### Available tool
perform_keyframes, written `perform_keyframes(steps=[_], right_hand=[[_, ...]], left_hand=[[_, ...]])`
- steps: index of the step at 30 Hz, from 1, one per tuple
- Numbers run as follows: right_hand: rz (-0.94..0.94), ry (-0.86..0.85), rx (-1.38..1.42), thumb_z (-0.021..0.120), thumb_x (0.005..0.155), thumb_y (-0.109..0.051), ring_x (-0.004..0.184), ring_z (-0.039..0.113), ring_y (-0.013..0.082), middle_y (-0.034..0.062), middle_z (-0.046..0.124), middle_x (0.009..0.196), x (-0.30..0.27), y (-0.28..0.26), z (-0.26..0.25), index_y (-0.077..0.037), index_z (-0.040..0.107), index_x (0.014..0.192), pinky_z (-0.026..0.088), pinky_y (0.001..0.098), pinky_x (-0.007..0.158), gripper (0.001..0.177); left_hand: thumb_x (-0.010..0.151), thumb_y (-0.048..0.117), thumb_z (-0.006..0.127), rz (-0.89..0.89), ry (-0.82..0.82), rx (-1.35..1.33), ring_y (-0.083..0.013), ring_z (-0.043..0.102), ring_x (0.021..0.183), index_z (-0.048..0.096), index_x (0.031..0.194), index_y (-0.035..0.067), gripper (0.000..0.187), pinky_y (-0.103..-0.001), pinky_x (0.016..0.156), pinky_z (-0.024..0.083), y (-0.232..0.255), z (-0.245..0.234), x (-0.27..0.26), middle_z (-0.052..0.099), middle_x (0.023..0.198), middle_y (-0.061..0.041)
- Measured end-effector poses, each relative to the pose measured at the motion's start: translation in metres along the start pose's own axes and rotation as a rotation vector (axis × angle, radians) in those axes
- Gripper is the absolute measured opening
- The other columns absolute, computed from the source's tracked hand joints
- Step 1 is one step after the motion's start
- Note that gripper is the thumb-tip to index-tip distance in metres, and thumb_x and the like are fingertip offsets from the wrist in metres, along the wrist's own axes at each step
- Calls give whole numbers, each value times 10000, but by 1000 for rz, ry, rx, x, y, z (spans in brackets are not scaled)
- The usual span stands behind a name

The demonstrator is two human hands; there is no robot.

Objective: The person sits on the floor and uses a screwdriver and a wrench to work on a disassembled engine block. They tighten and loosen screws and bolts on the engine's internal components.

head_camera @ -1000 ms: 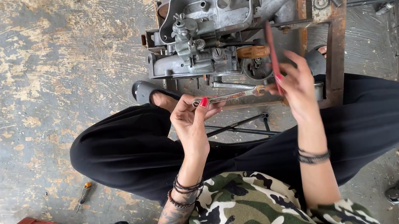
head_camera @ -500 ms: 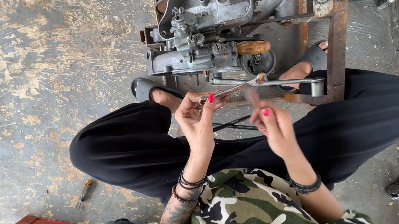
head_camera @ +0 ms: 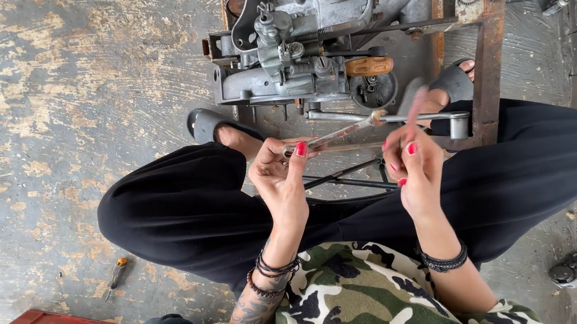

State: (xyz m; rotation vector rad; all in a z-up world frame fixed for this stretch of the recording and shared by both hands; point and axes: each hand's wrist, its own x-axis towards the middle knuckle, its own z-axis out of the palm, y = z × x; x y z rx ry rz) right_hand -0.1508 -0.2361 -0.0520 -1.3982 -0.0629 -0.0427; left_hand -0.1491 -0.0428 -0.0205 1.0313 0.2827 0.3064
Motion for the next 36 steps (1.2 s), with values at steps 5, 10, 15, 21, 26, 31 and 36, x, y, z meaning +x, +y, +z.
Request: perform_keyframes(steps=[5, 10, 15, 21, 26, 31, 36], right_hand=[[-53, -42, -47, 693, 927, -216, 388, 402, 23, 138, 624, 773, 21, -27, 14, 49, 576, 1163, 520, 251, 534, 373], [-26, 16, -114, 764, 881, -2, 483, 455, 10, 124, 636, 754, 25, -32, 20, 78, 665, 1011, 448, 188, 518, 183], [-36, 51, -90, 799, 864, 6, 476, 427, 46, 120, 572, 757, 23, -34, 25, 95, 624, 967, 393, 186, 479, 222], [-40, 35, -152, 774, 896, 4, 468, 359, 14, 22, 409, 568, 27, -48, 31, 91, 637, 958, 336, 157, 472, 174], [-40, 16, -190, 718, 954, -59, 425, 371, 13, 58, 511, 598, 29, -62, 47, 47, 622, 919, 338, 164, 449, 147], [65, -61, -109, 536, 1050, -122, 439, 277, 1, -20, 372, 489, 24, -66, 41, 79, 628, 1051, 289, 129, 450, 221], [162, -104, 249, 412, 1038, -228, 354, 288, -38, 259, 710, 836, 26, -51, 21, 95, 522, 1325, 236, 141, 372, 446]], left_hand=[[915, 37, 736, 14, -52, 15, -302, 771, 781, 558, 788, 1, 222, -363, 723, 627, -1, 0, -3, 742, 864, -289], [902, 31, 756, 42, -93, 10, -271, 761, 818, 560, 806, -16, 224, -329, 736, 613, 6, 4, -7, 734, 859, -279], [822, -4, 844, 107, -119, 78, -284, 778, 837, 601, 827, -47, 246, -320, 742, 620, 0, -3, -6, 740, 867, -261], [799, -1, 874, 130, -118, 121, -272, 777, 828, 603, 828, -33, 274, -307, 731, 627, 6, 2, -4, 742, 852, -232], [763, 20, 908, 133, -89, 135, -248, 771, 802, 596, 840, -25, 325, -299, 718, 630, 3, 1, -2, 733, 834, -219], [783, 15, 889, 80, -67, 126, -229, 770, 811, 598, 880, -33, 310, -290, 721, 639, 8, 4, 0, 735, 843, -217], [803, 41, 876, -9, -67, 173, -171, 757, 803, 673, 992, -44, 290, -278, 724, 645, 9, 0, 3, 764, 847, -170]])
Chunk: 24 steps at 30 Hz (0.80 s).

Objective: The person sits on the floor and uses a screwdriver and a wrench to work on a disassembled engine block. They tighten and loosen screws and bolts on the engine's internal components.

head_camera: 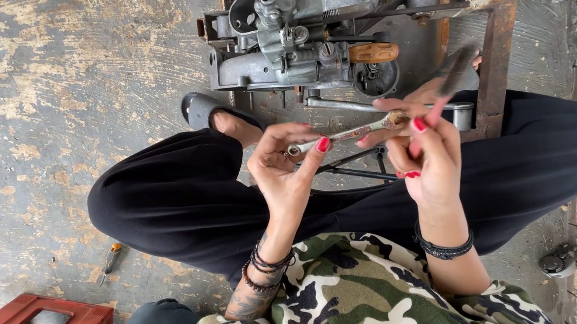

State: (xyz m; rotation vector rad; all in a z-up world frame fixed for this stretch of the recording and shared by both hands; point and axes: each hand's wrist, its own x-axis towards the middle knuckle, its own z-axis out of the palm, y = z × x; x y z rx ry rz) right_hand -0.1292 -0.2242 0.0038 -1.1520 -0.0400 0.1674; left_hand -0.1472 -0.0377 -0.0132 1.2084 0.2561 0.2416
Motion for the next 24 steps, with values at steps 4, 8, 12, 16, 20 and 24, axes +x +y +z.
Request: perform_keyframes(steps=[4, 8, 12, 16, 20, 24], right_hand=[[-2, 15, -20, 417, 1032, -201, 339, 270, -22, 311, 708, 894, 2, 4, -13, 101, 529, 1299, 226, 143, 376, 419], [-5, 20, -55, 424, 1025, -169, 337, 259, -10, 322, 700, 874, 3, 3, -10, 118, 532, 1296, 232, 152, 380, 409], [-38, -9, -95, 441, 1020, -152, 335, 249, -10, 291, 700, 817, 5, 4, -5, 159, 529, 1307, 256, 152, 369, 431], [-74, -11, -168, 469, 1008, -130, 345, 263, -12, 243, 680, 707, 8, 4, 11, 164, 579, 1259, 292, 158, 390, 402], [-184, -21, -291, 505, 1013, -93, 384, 291, 26, 53, 496, 487, 10, 15, 4, 150, 612, 1256, 586, 317, 654, 360], [-164, 105, -512, 414, 1096, -277, 504, 398, 32, 114, 613, 748, 25, 6, -7, 33, 483, 1352, 369, 199, 552, 408]], left_hand=[[797, 47, 880, -27, -44, 63, -112, 731, 806, 750, 961, -11, 217, -252, 724, 628, -1, -2, -1, 768, 835, -120], [804, 55, 873, -8, -149, 150, -130, 719, 764, 801, 956, 29, 169, -261, 712, 622, 7, 0, 0, 744, 813, -108], [827, 98, 858, 23, -228, 244, -118, 666, 656, 803, 980, 43, 171, -252, 621, 603, 18, 3, 2, 700, 754, -79], [796, 153, 894, 52, -259, 271, -115, 626, 599, 797, 1000, 52, 247, -252, 556, 573, 20, 8, 1, 681, 744, -81], [837, 148, 857, 76, -253, 328, -129, 624, 566, 793, 942, 70, 146, -237, 517, 544, 12, 3, 2, 672, 704, -70], [919, 78, 754, 26, -235, 296, -182, 642, 614, 746, 998, 1, 111, -308, 525, 564, -4, -8, 2, 687, 732, -137]])
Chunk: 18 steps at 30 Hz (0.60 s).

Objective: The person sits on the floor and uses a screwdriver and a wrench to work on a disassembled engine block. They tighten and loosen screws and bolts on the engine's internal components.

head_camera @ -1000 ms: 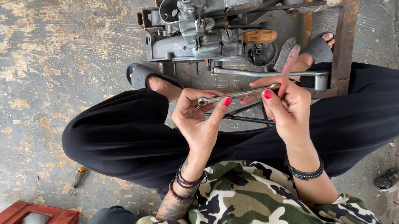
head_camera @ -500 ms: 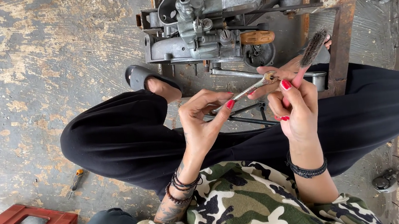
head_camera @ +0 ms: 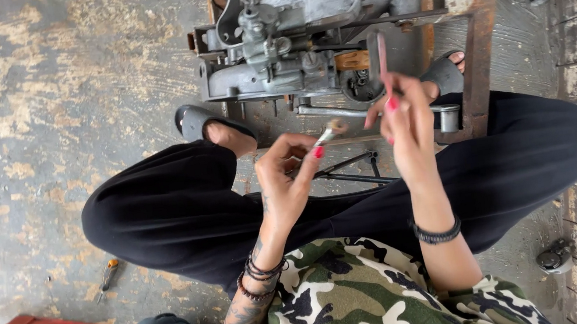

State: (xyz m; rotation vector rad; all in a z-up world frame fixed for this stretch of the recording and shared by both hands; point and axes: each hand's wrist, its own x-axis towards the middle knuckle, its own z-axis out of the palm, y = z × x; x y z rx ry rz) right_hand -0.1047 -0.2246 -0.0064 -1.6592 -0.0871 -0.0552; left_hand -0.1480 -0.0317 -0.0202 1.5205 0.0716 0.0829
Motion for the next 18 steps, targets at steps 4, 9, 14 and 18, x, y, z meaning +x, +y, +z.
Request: perform_keyframes(steps=[4, 9, 14, 18], right_hand=[[-40, 72, -172, 344, 1127, -125, 540, 436, 102, 179, 650, 818, 30, 56, -51, 26, 485, 1262, 378, 230, 572, 247], [-59, 190, -506, 581, 994, 92, 726, 683, 318, 265, 681, 989, 54, 73, -78, 69, 620, 1180, 572, 421, 678, 192], [-134, 226, -662, 645, 906, 140, 731, 718, 284, 163, 701, 940, 93, 72, -107, 5, 703, 1064, 574, 373, 656, 216], [-229, 296, -847, 720, 889, 151, 758, 773, 215, 142, 764, 937, 139, 99, -157, 6, 722, 1018, 656, 299, 676, 193]], left_hand=[[956, 44, 675, -28, 3, -32, -176, 632, 639, 671, 1014, -20, 86, -292, 548, 550, -1, -8, -1, 703, 737, -145], [906, 130, 772, -59, 69, -55, -125, 602, 600, 690, 967, 7, 160, -242, 504, 499, -28, -16, -8, 697, 681, -124], [895, 135, 795, -92, 107, -44, -96, 622, 600, 665, 846, 43, 166, -200, 547, 489, -24, -17, -7, 674, 675, -68], [905, 166, 782, -152, 152, -56, -66, 643, 659, 649, 845, 54, 184, -190, 568, 484, -17, -20, -8, 720, 789, -60]])
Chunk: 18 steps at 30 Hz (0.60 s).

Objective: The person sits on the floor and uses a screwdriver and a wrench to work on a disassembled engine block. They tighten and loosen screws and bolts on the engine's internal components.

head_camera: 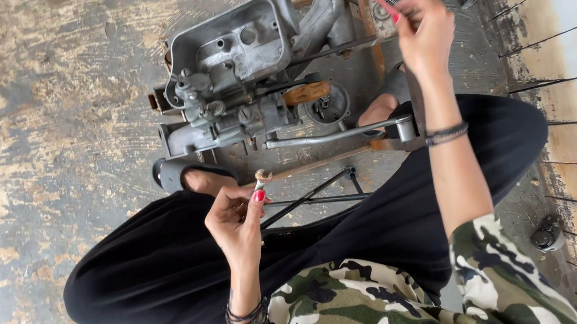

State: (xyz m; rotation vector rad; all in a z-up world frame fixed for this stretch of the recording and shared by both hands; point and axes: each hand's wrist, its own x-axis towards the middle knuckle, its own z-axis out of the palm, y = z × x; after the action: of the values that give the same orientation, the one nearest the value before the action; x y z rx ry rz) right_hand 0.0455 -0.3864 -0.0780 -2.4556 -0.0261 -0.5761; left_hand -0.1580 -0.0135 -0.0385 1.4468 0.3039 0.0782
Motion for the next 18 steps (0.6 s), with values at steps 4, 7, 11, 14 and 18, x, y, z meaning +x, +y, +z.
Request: perform_keyframes(steps=[4, 7, 11, 14, 18], right_hand=[[-55, 107, -144, 715, 839, 154, 695, 749, 194, 119, 728, 911, 42, 77, 16, -42, 753, 942, 656, 316, 666, 225], [-39, 79, -220, 762, 844, 90, 684, 740, 178, 69, 734, 855, 64, 116, 35, -94, 759, 901, 631, 333, 638, 193], [-6, 12, -276, 814, 809, 0, 686, 742, 175, -2, 757, 797, 80, 133, 57, -152, 762, 852, 591, 368, 623, 166], [-46, -42, -250, 841, 809, 10, 665, 723, 150, 7, 747, 805, 82, 131, 58, -137, 773, 870, 600, 345, 629, 173], [-69, -91, -241, 893, 818, -51, 677, 717, 113, -2, 746, 814, 82, 131, 51, -146, 771, 891, 600, 312, 662, 172]], left_hand=[[902, 127, 781, 20, -1, -47, -91, 662, 665, 648, 825, 41, 177, -191, 574, 467, -9, 2, 2, 749, 840, -100], [920, 115, 756, 35, -44, -70, -109, 671, 680, 656, 836, 33, 155, -214, 584, 486, -11, 6, 5, 739, 819, -116], [925, 145, 753, -4, -24, -83, -103, 668, 677, 657, 888, 44, 144, -207, 580, 487, -12, 8, 7, 701, 777, -72], [932, 155, 743, -29, -25, -62, -101, 651, 677, 647, 881, 48, 152, -214, 576, 500, -8, 4, 7, 691, 771, -71], [943, 152, 730, -53, -14, -40, -108, 673, 688, 626, 867, 51, 163, -209, 582, 485, -11, 2, 10, 678, 794, -60]])
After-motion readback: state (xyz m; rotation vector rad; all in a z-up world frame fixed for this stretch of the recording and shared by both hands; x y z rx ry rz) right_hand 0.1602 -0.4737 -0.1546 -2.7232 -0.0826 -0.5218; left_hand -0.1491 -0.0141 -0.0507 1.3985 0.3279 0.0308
